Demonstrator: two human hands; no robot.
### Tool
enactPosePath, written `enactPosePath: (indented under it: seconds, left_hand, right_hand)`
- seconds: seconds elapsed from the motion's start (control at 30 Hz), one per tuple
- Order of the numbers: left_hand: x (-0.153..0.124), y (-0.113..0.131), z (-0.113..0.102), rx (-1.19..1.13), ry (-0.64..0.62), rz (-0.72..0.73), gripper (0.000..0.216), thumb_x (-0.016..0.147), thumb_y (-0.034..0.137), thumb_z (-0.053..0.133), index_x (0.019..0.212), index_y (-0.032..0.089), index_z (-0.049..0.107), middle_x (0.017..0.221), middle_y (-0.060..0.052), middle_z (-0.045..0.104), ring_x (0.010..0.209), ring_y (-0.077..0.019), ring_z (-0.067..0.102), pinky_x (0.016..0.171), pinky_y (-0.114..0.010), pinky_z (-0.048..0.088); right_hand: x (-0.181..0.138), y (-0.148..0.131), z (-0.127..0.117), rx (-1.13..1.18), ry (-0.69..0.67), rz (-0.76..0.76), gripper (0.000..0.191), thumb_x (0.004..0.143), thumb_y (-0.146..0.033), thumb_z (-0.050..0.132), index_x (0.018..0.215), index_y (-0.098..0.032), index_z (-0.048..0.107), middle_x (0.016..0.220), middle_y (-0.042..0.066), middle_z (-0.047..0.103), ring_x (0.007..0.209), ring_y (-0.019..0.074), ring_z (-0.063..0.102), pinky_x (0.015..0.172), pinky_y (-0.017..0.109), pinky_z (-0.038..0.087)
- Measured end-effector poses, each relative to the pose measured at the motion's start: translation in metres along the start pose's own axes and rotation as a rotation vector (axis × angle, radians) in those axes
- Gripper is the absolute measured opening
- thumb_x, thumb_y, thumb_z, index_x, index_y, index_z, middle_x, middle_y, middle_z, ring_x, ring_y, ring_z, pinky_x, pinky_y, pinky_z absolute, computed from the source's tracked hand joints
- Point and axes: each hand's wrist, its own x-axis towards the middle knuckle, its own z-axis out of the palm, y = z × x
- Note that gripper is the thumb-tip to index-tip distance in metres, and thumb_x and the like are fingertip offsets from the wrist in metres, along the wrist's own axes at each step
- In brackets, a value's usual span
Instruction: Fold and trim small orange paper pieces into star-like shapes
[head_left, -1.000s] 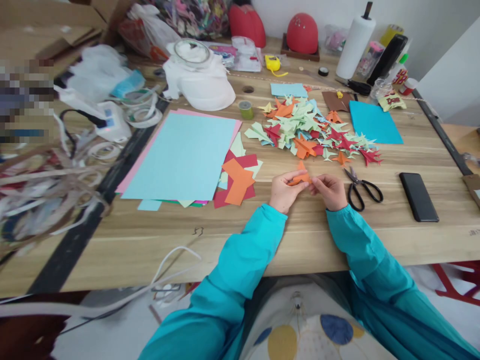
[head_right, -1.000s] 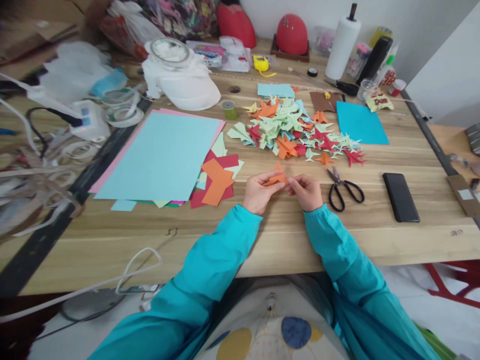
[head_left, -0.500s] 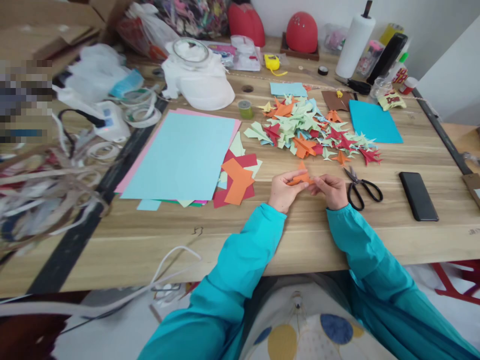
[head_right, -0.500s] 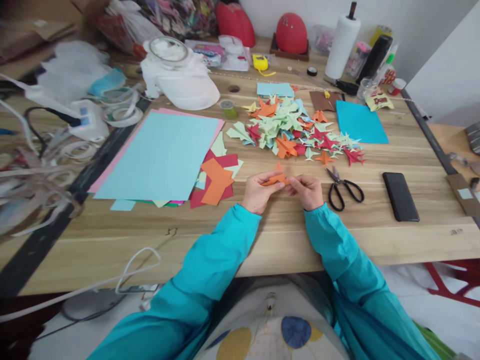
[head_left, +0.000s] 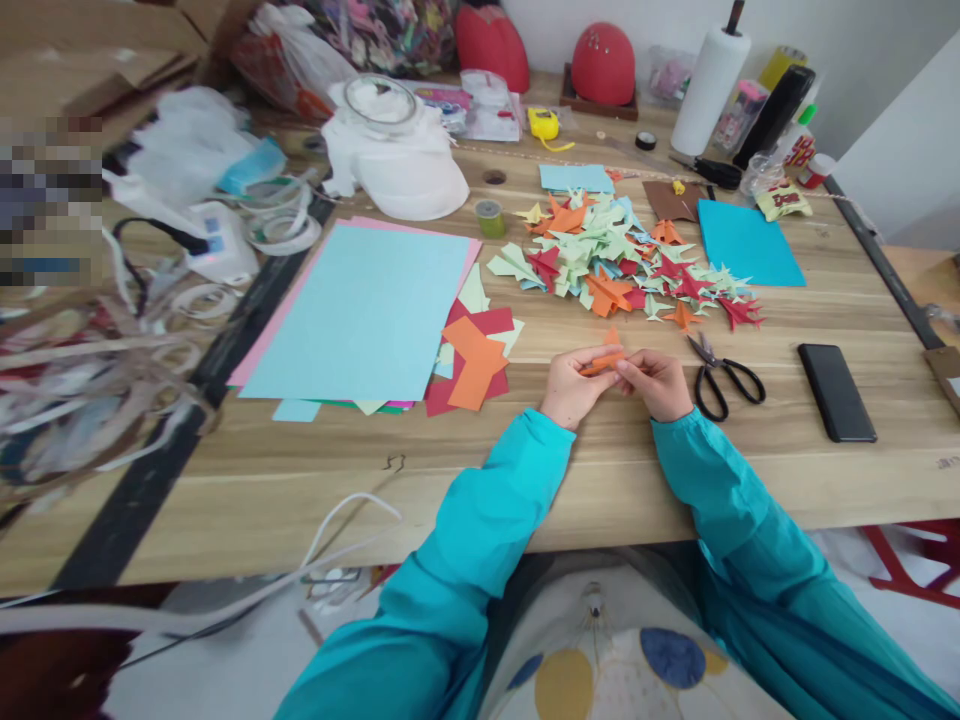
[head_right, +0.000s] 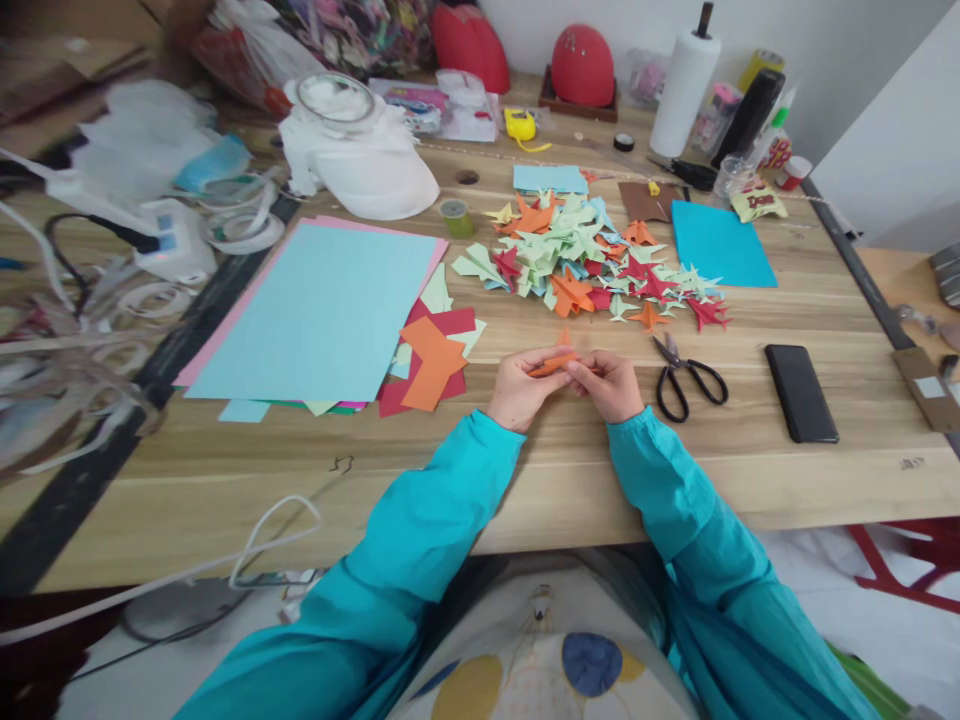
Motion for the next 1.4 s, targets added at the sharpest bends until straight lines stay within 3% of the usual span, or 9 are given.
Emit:
enactPosePath:
  seconds: [0.23,0.47,0.77,1.0,1.3,1.4]
  left_hand:
    - [0.003,-0.002,-0.004,-0.052,-0.074,0.004,0.037,0.053,0.018,0.074,0.090,0.016,0.070,0.090,-0.007,0.070,0.087,-0.0210,0.064,0.085,-0.034,0.047]
    - [0.008,-0.012,-0.004,-0.076,0.010,0.026,0.030,0.056,0.027,0.075,0.083,0.016,0.071,0.090,-0.008,0.071,0.089,-0.0209,0.063,0.086,-0.035,0.047]
    - [0.009,-0.014,-0.006,-0.109,-0.005,0.002,0.035,0.053,0.027,0.076,0.085,0.015,0.071,0.089,-0.010,0.071,0.085,-0.0210,0.065,0.085,-0.036,0.048]
    - [0.007,-0.010,-0.003,-0.222,-0.014,-0.081,0.051,0.048,0.025,0.079,0.097,0.014,0.068,0.088,-0.010,0.071,0.083,-0.0213,0.065,0.080,-0.035,0.049]
    - [0.004,-0.006,-0.001,-0.267,0.007,-0.131,0.048,0.050,0.019,0.076,0.097,0.013,0.067,0.078,-0.008,0.071,0.066,-0.0153,0.063,0.064,-0.028,0.048]
    - [0.004,-0.007,0.000,-0.271,0.005,-0.139,0.046,0.050,0.018,0.075,0.096,0.014,0.068,0.079,-0.008,0.071,0.068,-0.0156,0.063,0.065,-0.029,0.048]
  right_hand:
    - [0.001,0.000,-0.001,0.017,0.020,0.009,0.035,0.065,-0.048,0.067,0.056,-0.017,0.055,0.047,-0.002,0.057,0.040,0.0079,0.049,0.042,0.022,0.041]
    - [0.000,-0.001,0.001,0.015,0.026,0.022,0.036,0.064,-0.048,0.068,0.057,-0.016,0.055,0.045,-0.002,0.056,0.038,0.0080,0.050,0.040,0.021,0.042]
    - [0.000,0.005,0.000,0.010,-0.077,0.050,0.033,0.066,-0.047,0.067,0.061,-0.015,0.057,0.047,-0.001,0.059,0.039,0.0085,0.051,0.039,0.021,0.043]
    - [-0.003,0.002,0.002,-0.043,-0.039,0.008,0.034,0.066,-0.047,0.067,0.058,-0.016,0.055,0.043,-0.002,0.056,0.034,0.0064,0.044,0.034,0.019,0.035]
    - [-0.002,0.003,0.003,-0.001,-0.047,0.074,0.032,0.058,-0.044,0.073,0.060,-0.015,0.058,0.044,-0.001,0.057,0.036,0.0078,0.048,0.036,0.020,0.039]
    - [-0.003,-0.001,0.003,-0.031,-0.041,0.065,0.034,0.058,-0.046,0.072,0.057,-0.016,0.056,0.043,-0.002,0.056,0.034,0.0076,0.046,0.034,0.020,0.037]
